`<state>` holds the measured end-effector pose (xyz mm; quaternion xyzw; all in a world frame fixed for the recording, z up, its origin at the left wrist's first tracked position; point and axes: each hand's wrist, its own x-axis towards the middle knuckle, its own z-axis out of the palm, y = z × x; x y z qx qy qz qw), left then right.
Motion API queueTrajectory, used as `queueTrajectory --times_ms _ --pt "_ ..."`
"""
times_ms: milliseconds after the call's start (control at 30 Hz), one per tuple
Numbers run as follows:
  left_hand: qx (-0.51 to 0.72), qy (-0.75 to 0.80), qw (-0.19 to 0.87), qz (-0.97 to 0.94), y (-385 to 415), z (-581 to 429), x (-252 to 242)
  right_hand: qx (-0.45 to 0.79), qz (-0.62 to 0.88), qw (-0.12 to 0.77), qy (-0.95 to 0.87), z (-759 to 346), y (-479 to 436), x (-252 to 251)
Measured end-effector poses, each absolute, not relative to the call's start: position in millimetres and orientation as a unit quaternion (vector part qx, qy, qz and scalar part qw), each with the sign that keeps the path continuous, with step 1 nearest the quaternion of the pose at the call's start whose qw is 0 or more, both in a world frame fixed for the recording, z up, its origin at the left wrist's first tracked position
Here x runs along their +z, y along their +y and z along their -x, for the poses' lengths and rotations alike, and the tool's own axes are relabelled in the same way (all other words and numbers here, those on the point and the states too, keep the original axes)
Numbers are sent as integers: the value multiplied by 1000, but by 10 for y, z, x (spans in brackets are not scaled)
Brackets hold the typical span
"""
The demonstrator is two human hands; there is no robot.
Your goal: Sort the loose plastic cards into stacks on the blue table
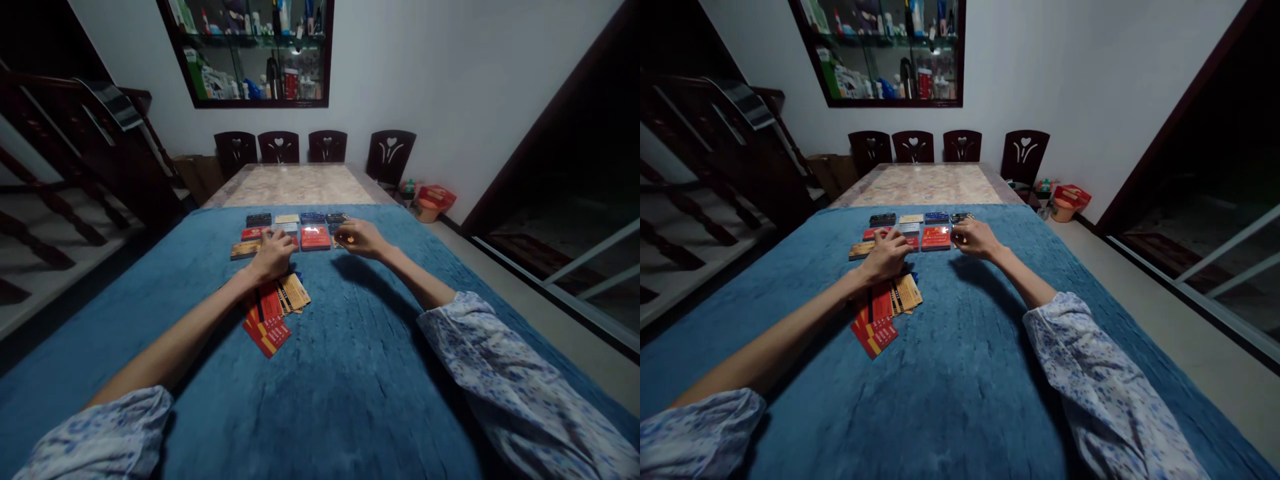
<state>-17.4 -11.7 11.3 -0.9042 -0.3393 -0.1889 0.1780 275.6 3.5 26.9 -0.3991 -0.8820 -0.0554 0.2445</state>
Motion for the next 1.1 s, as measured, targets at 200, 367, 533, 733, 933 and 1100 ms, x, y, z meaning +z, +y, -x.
queueTrajectory --times_ms 200,367,533,733,933,1100 --pt "-211 -349 143 902 -306 416 7 -43 359 248 -899 -2439 -45 214" --pt "-217 -363 118 898 -470 648 -61 -13 304 235 -923 -2140 -147 212" --pt "-201 -370 59 905 -640 869 -43 20 253 228 -940 -1841 -213 183" --pt "-182 -373 14 910 -846 1046 -54 29 206 181 -961 -1585 -334 156" --pt "-183 -369 -3 911 -970 1110 -116 29 162 144 -976 -1481 -435 135" --pt "-164 -365 -12 917 -1013 1099 -108 41 157 138 -977 -1476 -505 107"
